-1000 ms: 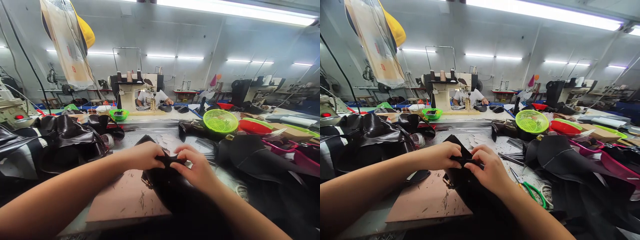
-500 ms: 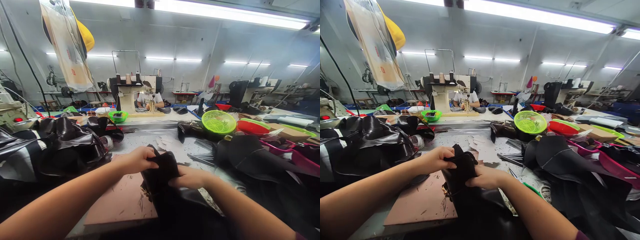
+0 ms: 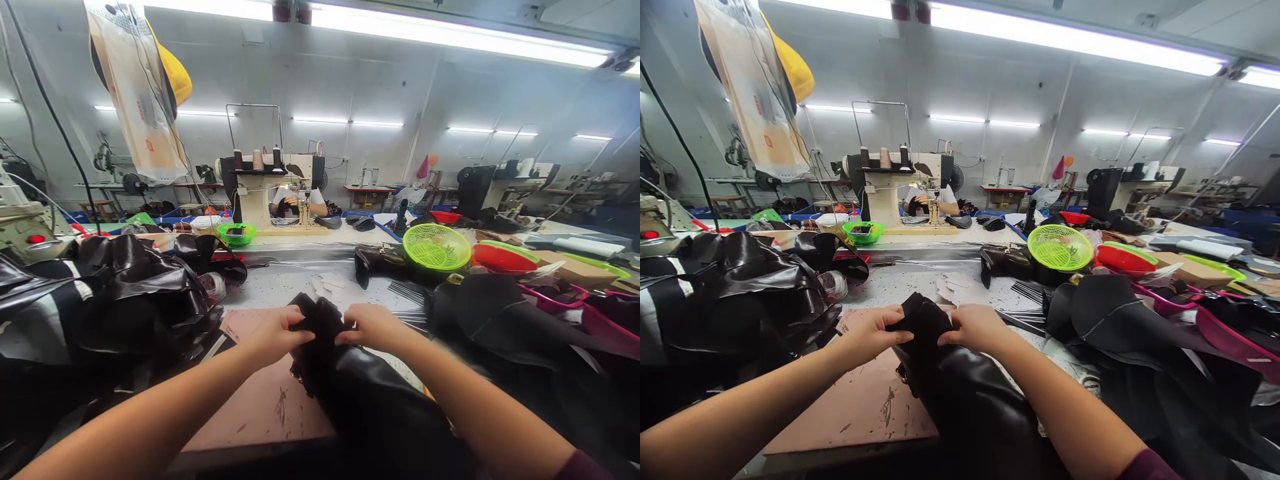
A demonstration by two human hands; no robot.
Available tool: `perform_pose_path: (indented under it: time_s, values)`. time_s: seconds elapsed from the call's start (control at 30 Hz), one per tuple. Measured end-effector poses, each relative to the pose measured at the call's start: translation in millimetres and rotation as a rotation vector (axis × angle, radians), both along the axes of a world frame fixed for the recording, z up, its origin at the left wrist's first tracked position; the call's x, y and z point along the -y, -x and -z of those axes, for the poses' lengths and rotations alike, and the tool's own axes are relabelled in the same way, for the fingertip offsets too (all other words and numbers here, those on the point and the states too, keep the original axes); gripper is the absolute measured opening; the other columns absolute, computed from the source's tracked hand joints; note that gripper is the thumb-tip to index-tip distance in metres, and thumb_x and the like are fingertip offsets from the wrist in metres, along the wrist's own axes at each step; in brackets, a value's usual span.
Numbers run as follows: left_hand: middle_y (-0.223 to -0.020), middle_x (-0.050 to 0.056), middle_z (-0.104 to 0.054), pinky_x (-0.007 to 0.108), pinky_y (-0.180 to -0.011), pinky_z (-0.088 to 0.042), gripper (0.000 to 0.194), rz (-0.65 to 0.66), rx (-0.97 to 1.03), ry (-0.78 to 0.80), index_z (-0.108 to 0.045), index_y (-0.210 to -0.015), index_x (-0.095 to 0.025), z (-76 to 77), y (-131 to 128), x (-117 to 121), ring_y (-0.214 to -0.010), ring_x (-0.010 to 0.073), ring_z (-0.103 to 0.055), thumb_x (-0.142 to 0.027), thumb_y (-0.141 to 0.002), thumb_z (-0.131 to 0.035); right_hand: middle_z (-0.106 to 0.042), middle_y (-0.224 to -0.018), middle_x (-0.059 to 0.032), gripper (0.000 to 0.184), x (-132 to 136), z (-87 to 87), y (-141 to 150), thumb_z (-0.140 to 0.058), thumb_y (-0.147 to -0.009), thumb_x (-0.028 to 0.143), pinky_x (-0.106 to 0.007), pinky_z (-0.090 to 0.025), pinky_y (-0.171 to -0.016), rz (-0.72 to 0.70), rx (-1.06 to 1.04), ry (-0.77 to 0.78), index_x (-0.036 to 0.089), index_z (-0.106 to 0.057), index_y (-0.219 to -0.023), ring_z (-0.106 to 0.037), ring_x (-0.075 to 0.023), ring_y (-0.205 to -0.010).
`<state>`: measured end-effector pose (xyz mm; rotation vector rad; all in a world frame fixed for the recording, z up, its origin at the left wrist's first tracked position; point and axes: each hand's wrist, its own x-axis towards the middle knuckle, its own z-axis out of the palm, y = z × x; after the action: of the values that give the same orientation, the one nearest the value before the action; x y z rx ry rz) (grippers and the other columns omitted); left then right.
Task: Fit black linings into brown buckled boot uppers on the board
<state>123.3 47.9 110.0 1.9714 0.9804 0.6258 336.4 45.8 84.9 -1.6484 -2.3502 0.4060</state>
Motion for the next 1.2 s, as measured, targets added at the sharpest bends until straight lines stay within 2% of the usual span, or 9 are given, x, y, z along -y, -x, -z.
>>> perform_pose_path:
  time_s: [0.13,0.3,0.47,0.63,0.73,0.87,0.97,1.1,1.2]
  values:
    - [-0.069,0.000,-0.049,0.027,-0.069,-0.037,0.012,0.001,-0.022,-0.073,-0.064,-0.061,-0.016,3.4,-5,2,-0.073,0.0155,-0.049,-0.022,-0.067,-0.055,-0.058,-0.104,-0.0081,0.065,1,-21.2,6,-0.078,-0.048,0.046,-0.034,-0.041,-0.080,-0.084,-0.349,-0.082,0.017,-0.056,-0.103,-0.053,-0.0236,-0.095]
    - [-0.063,-0.001,-0.044,0.024,-0.059,-0.035,0.018,-0.012,0.028,-0.176,-0.060,-0.053,-0.015,8.5,-7,8,-0.064,0.0123,-0.045,-0.021,-0.069,-0.056,-0.057,-0.063,0.0030,0.022,3,-21.7,28,-0.070,-0.058,0.031,-0.024,-0.039,-0.058,-0.149,-0.751,0.220,0.016,-0.059,-0.071,-0.051,-0.0126,-0.061]
    - [-0.061,-0.002,-0.043,0.023,-0.060,-0.036,0.017,-0.021,0.100,-0.138,-0.059,-0.053,-0.016,13.0,-5,13,-0.065,0.0124,-0.045,-0.020,-0.069,-0.056,-0.054,-0.055,0.0054,0.018,7,-17.4,31,-0.071,-0.054,0.024,-0.022,-0.035,-0.054,-0.145,-0.946,0.310,0.014,-0.058,-0.060,-0.046,-0.0085,-0.054]
    - [-0.065,-0.001,-0.047,0.024,-0.062,-0.036,0.016,-0.015,0.075,-0.041,-0.059,-0.055,-0.015,7.6,0,13,-0.067,0.0130,-0.046,-0.024,-0.068,-0.056,-0.064,-0.066,0.0017,0.014,11,-23.8,22,-0.065,-0.066,0.025,-0.024,-0.041,-0.062,-0.286,-0.849,0.280,0.014,-0.067,-0.075,-0.054,-0.0118,-0.063]
    - [-0.066,-0.001,-0.051,0.024,-0.061,-0.038,0.011,0.100,-0.081,0.064,-0.060,-0.066,-0.015,-0.1,5,12,-0.067,0.0144,-0.049,-0.024,-0.068,-0.054,-0.066,-0.073,0.0003,0.010,19,-25.3,24,-0.063,-0.070,0.022,-0.025,-0.044,-0.066,-0.296,-0.752,0.177,0.016,-0.066,-0.077,-0.057,-0.0134,-0.068]
    - [-0.081,0.001,-0.059,0.025,-0.067,-0.041,0.021,0.304,-0.332,0.002,-0.061,-0.086,-0.016,-11.5,11,19,-0.075,0.0173,-0.054,-0.014,-0.068,-0.049,-0.064,-0.071,-0.0040,0.005,38,-29.7,31,-0.060,-0.075,0.020,-0.027,-0.043,-0.064,-0.417,-0.354,-0.233,0.015,-0.062,-0.075,-0.056,-0.0154,-0.067]
    - [-0.100,0.005,-0.059,0.025,-0.078,-0.039,0.026,0.444,-0.306,-0.057,-0.062,-0.092,-0.018,-14.6,14,34,-0.090,0.0190,-0.054,-0.012,-0.076,-0.043,-0.061,-0.067,-0.0059,0.014,54,-35.4,36,-0.049,-0.082,0.020,-0.029,-0.040,-0.063,-0.609,-0.028,-0.502,0.013,-0.058,-0.075,-0.052,-0.0161,-0.061]
    - [-0.081,0.001,-0.063,0.022,-0.062,-0.039,0.023,0.411,-0.280,0.049,-0.062,-0.090,-0.020,-1.4,22,52,-0.071,0.0157,-0.055,-0.023,-0.085,-0.040,-0.055,-0.055,-0.0035,0.028,64,-45.1,43,-0.034,-0.087,0.012,-0.030,-0.036,-0.060,-0.784,0.230,-0.594,0.016,-0.053,-0.067,-0.046,-0.0154,-0.052]
    - [-0.082,0.001,-0.065,0.023,-0.065,-0.041,0.019,0.291,-0.108,0.204,-0.064,-0.088,-0.019,23.9,35,59,-0.075,0.0177,-0.057,-0.026,-0.084,-0.047,-0.056,-0.055,-0.0018,0.024,57,-59.8,30,-0.050,-0.085,0.033,-0.028,-0.034,-0.058,-0.684,0.163,-0.507,0.017,-0.054,-0.067,-0.046,-0.0147,-0.052]
